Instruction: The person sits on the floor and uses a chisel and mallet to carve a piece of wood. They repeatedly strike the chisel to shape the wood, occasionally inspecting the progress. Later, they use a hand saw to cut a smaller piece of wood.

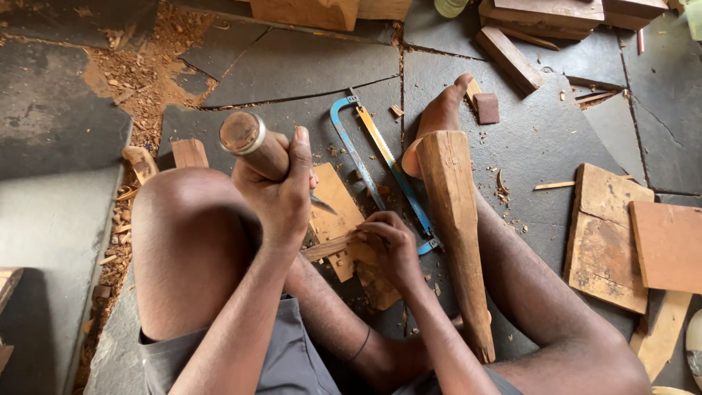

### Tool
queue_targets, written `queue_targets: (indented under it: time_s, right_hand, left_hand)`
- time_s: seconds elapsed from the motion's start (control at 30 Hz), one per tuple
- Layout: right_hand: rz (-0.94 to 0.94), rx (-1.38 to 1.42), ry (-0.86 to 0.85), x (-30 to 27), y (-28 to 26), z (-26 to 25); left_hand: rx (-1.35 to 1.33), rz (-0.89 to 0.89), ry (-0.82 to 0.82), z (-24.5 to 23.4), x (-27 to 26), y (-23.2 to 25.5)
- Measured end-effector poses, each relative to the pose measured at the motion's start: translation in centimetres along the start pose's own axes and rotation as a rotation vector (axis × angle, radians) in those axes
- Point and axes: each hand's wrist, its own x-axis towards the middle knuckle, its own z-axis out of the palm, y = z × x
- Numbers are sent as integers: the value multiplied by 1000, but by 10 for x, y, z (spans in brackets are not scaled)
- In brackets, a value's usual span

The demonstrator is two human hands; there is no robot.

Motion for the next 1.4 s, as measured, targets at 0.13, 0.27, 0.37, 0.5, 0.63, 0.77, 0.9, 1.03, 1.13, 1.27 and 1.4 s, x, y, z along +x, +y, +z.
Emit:
queue_targets:
  time_s: [0.13,0.27,0.37,0.5,0.63,0.77,0.9,1.03,1.13,1.27,1.4]
  right_hand:
    - [-53,-33,-102,2,-12,-10]
    - [-103,-50,-215,8,-25,-13]
    - [-238,-161,-275,10,-38,-6]
    - [-172,-347,-254,12,-31,-5]
    - [-73,-299,-205,19,2,5]
    - [-118,-274,-184,7,-8,1]
    - [-59,-221,-155,8,-23,-5]
    - [-100,-232,-166,12,-28,-2]
    - [-86,-253,-166,7,-30,2]
    - [-20,-178,-174,3,-26,3]
    - [69,-69,-147,-4,-19,-9]
  left_hand:
    - [-11,-6,14,-6,3,3]
    - [-28,12,33,-1,8,3]
    - [-19,27,23,2,8,5]
    - [46,-23,4,2,3,13]
    - [102,17,-25,-1,0,7]
    - [90,14,-44,-2,6,2]
    - [44,-23,-80,1,6,0]
    - [-38,-5,-130,7,1,7]
    - [-42,69,-217,4,-2,6]
    - [-35,110,-241,-1,4,-9]
    - [-95,47,-300,-9,6,-15]
